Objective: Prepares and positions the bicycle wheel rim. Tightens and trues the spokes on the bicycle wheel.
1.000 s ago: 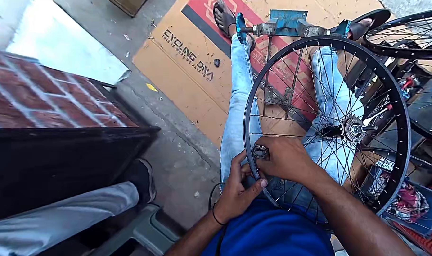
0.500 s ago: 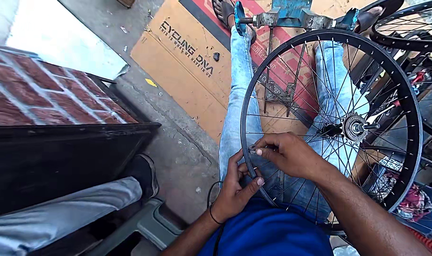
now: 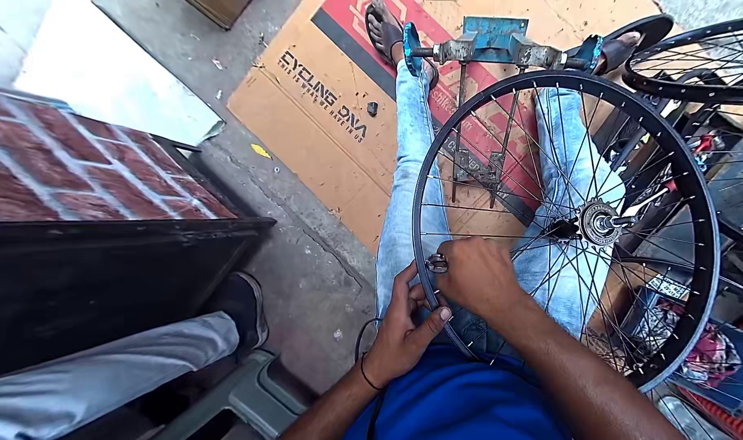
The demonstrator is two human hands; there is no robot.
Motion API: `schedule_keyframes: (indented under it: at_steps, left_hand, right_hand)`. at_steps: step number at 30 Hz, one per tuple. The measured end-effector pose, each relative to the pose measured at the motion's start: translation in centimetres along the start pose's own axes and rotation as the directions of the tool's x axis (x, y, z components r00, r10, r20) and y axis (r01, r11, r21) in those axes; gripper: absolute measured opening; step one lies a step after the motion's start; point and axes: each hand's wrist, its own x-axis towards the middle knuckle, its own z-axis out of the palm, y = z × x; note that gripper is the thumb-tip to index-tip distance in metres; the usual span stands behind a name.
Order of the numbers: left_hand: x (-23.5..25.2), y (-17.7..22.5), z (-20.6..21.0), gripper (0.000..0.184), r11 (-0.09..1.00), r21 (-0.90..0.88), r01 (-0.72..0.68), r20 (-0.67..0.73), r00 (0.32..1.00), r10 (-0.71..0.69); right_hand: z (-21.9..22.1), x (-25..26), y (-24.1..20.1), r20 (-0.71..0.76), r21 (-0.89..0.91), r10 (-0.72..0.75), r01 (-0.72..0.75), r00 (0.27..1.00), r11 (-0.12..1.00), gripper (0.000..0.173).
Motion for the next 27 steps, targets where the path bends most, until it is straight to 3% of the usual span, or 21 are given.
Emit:
schedule_keyframes:
  at_steps: [4,8,12,16,21,23,25,27]
  left_hand:
    - [0.0,0.4,0.2,0.078,1.000,-0.009,0.025,-0.018,1.000,-0.025]
    - [0.0,0.5,0.8,0.075,1.000,-0.006,0.027,-0.063,0.998,-0.027]
    - [-0.1,0.4,0.8,0.072,0.999,0.005,0.047,-0.083,0.995,-0.047]
    - [-0.2,0.4,0.5,0.074,0.998,0.033,0.050,-0.061,0.997,-0.048]
    - [-0.1,0.3,0.4,0.075,0.998,0.041,0.051,-0.061,0.997,-0.049]
    - [0.0,0.3,0.4,0.076,0.998,0.041,0.057,-0.061,0.997,-0.054]
    - [-0.1,0.3,0.3,0.077,0.997,0.043,0.060,-0.055,0.997,-0.057]
    - [-0.1,0.2,0.2,0.076,0.998,0.037,0.049,-0.046,0.998,-0.047]
  right_hand:
    - [-0.4,0.1,1.2,0.094,0.073,-0.091,0.084,0.991,0.994,0.019]
    - [-1.8,-0.5,3.1,0.147,0.355,-0.158,0.097,0.976,0.930,0.031]
    - [-0.9,-0.3,4.2,0.032,0.453,-0.216,0.179,0.976,0.873,0.024]
    - [0.0,0.4,4.0,-0.010,0.542,-0.111,0.099,0.994,0.835,0.016]
    - [2.5,-0.3,3.0,-0.333,0.263,-0.111,0.205,0.936,0.943,0.035]
    - [2.2,0.0,2.5,-0.274,0.191,-0.087,0.143,0.958,0.971,0.063]
    - [2.3,0.1,2.0,-0.299,0.094,-0.096,0.130,0.949,0.987,0.043]
    - [1.5,0.2,1.0,-0.186,-0.018,-0.082,0.080,0.979,0.997,0.030]
